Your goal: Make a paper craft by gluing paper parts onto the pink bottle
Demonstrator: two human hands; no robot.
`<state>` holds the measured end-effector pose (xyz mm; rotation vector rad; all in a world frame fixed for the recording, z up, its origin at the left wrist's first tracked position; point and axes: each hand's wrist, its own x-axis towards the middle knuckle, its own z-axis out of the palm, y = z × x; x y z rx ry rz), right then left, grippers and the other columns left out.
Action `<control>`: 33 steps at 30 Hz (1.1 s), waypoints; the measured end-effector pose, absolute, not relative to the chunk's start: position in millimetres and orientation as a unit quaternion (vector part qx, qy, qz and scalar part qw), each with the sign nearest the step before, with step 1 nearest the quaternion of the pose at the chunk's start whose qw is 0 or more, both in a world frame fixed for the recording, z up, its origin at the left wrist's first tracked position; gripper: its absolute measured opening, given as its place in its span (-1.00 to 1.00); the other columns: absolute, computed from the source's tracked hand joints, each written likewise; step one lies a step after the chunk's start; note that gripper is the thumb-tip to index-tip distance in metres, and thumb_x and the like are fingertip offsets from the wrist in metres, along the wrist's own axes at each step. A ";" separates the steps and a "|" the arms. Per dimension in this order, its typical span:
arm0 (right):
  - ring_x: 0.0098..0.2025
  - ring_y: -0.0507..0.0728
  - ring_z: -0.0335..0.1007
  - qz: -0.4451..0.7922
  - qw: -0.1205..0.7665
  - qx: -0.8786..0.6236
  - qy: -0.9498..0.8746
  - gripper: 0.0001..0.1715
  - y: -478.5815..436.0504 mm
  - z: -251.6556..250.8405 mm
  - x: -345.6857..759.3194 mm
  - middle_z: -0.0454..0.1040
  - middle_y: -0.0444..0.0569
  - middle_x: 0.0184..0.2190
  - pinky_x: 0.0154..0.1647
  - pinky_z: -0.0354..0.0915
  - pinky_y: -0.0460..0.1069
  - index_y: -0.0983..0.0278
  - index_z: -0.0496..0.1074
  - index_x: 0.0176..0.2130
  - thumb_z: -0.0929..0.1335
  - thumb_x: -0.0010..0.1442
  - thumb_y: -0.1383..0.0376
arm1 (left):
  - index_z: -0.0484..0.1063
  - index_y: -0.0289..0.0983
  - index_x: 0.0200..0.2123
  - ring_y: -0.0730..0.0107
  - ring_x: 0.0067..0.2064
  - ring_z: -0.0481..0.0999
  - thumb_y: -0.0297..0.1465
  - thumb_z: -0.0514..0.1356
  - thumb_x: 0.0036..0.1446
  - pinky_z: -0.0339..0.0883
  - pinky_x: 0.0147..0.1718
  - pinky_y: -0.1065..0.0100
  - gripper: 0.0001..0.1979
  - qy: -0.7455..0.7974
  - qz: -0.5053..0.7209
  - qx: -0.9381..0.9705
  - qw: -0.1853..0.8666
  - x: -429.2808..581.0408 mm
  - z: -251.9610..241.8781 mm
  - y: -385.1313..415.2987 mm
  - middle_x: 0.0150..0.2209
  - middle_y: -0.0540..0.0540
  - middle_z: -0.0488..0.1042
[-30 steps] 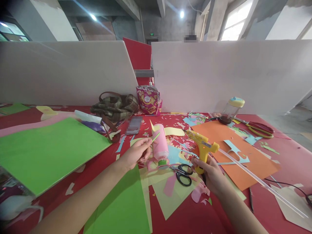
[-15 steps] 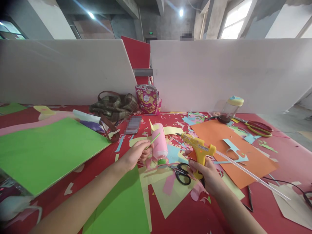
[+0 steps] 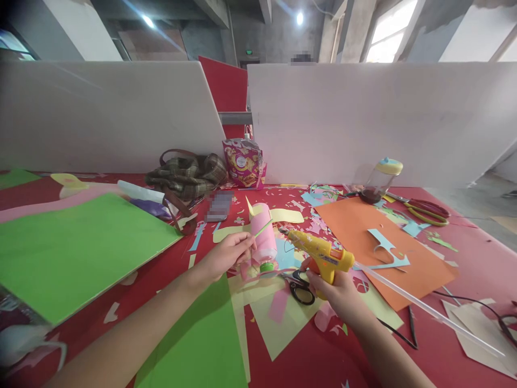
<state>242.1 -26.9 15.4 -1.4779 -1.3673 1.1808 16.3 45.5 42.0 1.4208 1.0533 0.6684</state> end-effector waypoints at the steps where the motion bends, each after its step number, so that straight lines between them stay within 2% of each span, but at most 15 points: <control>1: -0.57 0.01 0.16 0.453 0.393 -0.588 -0.542 -0.72 -27.4 16.6 241.1 0.23 -0.14 -0.62 -0.58 0.14 -0.08 0.29 0.31 -0.38 0.25 0.01 0.12 | 0.21 -0.30 -0.53 0.62 -0.70 0.02 -0.22 -0.04 0.04 -0.09 -0.71 0.52 -0.73 0.455 0.282 0.620 0.573 16.7 43.0 44.9 -0.73 0.15 0.04; 5: -0.53 0.02 0.18 0.420 0.390 -0.573 -0.586 -0.72 -26.7 17.3 239.3 0.26 -0.12 -0.56 -0.56 0.20 -0.07 0.25 0.30 -0.29 0.24 0.02 0.14 | 0.19 -0.29 -0.57 0.62 -0.70 0.02 -0.20 -0.03 0.03 -0.08 -0.70 0.51 -0.70 0.470 0.265 0.649 0.536 18.1 47.3 42.1 -0.74 0.14 0.05; 10: -0.51 0.04 0.23 0.367 0.386 -0.580 -0.617 -0.78 -24.6 11.7 239.5 0.29 -0.12 -0.56 -0.57 0.22 -0.09 0.24 0.32 -0.36 0.28 -0.03 0.16 | 0.20 -0.29 -0.57 0.59 -0.67 0.15 -0.15 -0.02 0.01 -0.04 -0.68 0.49 -0.67 0.485 0.253 0.671 0.500 18.4 48.6 40.4 -0.71 0.12 0.14; 16: -0.49 0.06 0.28 0.342 0.381 -0.601 -0.614 -0.72 -25.3 8.7 240.3 0.35 -0.09 -0.52 -0.56 0.25 -0.08 0.24 0.36 -0.33 0.27 -0.03 0.13 | 0.20 -0.28 -0.56 0.53 -0.65 0.26 -0.15 -0.05 0.03 -0.02 -0.69 0.49 -0.67 0.487 0.235 0.690 0.481 19.1 49.1 39.7 -0.71 0.09 0.21; 27: -0.47 0.07 0.30 0.327 0.349 -0.612 -0.630 -0.75 -26.2 11.7 238.7 0.35 -0.09 -0.52 -0.54 0.24 -0.07 0.24 0.32 -0.40 0.23 0.02 0.12 | 0.20 -0.27 -0.57 0.52 -0.63 0.31 -0.16 -0.04 0.02 0.00 -0.68 0.50 -0.69 0.483 0.230 0.703 0.469 19.0 51.8 38.1 -0.72 0.10 0.24; 33: -0.47 0.07 0.30 0.314 0.344 -0.623 -0.628 -0.75 -27.2 11.9 238.8 0.35 -0.10 -0.53 -0.53 0.25 -0.08 0.24 0.30 -0.42 0.23 0.02 0.11 | 0.22 -0.28 -0.57 0.57 -0.67 0.23 -0.12 -0.03 0.00 -0.01 -0.71 0.52 -0.66 0.489 0.229 0.703 0.463 19.3 50.4 38.0 -0.70 0.09 0.23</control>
